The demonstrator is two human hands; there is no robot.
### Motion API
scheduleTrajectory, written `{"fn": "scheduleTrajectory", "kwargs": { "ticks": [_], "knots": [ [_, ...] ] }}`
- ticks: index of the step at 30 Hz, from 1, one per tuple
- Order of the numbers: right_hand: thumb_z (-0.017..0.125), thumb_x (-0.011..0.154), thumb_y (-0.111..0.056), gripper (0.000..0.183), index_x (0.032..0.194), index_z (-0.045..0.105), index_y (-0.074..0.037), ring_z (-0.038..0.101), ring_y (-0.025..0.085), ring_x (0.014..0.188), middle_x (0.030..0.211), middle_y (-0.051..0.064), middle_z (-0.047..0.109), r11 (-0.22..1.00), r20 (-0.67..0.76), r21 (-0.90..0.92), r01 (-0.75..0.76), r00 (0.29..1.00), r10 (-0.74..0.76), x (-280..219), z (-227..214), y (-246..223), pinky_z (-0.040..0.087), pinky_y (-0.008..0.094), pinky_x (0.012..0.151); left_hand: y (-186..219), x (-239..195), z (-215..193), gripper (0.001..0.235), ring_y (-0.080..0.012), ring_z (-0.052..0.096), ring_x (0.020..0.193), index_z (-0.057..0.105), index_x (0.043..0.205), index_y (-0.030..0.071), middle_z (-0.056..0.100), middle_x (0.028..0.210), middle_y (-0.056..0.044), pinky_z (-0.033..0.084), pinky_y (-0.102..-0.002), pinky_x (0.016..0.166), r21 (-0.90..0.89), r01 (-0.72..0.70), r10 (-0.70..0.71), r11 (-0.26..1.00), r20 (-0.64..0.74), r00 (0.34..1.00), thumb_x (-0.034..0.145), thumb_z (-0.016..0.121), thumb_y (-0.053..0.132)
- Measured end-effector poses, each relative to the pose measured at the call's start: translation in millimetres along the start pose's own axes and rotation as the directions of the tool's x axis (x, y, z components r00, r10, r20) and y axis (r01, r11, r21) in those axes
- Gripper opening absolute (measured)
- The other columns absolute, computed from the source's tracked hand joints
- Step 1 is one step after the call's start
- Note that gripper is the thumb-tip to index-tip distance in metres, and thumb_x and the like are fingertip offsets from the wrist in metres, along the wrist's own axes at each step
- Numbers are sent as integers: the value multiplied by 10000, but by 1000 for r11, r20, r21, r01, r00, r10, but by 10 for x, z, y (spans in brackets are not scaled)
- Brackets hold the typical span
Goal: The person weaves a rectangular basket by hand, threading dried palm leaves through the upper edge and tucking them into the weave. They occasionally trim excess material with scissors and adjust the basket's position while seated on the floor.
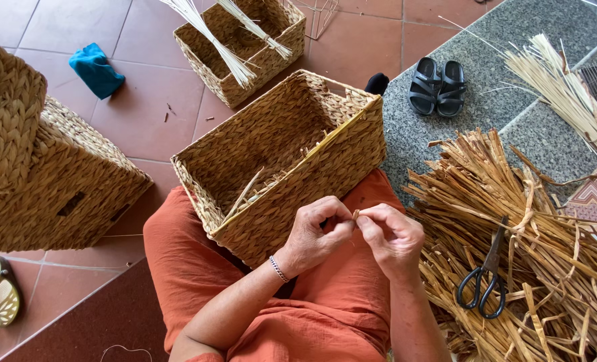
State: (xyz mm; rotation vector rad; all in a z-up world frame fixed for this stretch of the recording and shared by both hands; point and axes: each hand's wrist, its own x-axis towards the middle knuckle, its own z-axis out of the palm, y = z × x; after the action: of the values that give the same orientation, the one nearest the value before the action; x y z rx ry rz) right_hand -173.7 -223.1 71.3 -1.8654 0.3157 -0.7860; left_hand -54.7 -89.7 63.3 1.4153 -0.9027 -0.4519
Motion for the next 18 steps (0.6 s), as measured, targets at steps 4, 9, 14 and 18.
{"fn": "scheduleTrajectory", "kwargs": {
  "ticks": [4, 9, 14, 18],
  "knots": [
    [676, 920, 27, 58, 937, 727, 6, 672, 52, 708, 840, 54, 731, 988, 24, -111, 105, 994, -103, 11, 35, -39, 525, 196, 589, -99, -46, 6, 9, -70, 603, 688, 682, 894, 16, 661, 806, -22, 505, -236, 592, -62, 73, -72, 995, 30, 997, 893, 688, 23],
    [621, 939, 45, 109, 870, 694, 2, 571, 42, 611, 737, 12, 673, 999, -24, -51, 4, 1000, -5, -27, 140, 88, 442, 211, 531, -296, -86, 55, 74, -48, 600, 751, 700, 938, -12, 680, 829, -15, 528, -210, 661, -498, 393, -349, 773, 184, 919, 953, 656, 45],
    [671, 907, 50, 123, 805, 641, -13, 541, 46, 593, 725, 6, 639, 996, -97, -77, -34, 995, 26, -45, 232, 75, 432, 219, 512, -372, -106, 100, 75, -44, 582, 789, 669, 991, -5, 668, 875, 3, 505, -210, 697, -300, 311, -301, 902, 81, 950, 952, 683, 57],
    [660, 897, 55, 95, 851, 628, -22, 621, 67, 705, 797, 22, 649, 958, 5, -217, 187, 982, -190, -38, 152, -22, 504, 229, 612, -345, -145, 57, 124, -40, 627, 858, 677, 1031, 1, 686, 943, 8, 549, -206, 780, -271, 158, -165, 950, -2, 986, 947, 718, 81]
  ]
}}
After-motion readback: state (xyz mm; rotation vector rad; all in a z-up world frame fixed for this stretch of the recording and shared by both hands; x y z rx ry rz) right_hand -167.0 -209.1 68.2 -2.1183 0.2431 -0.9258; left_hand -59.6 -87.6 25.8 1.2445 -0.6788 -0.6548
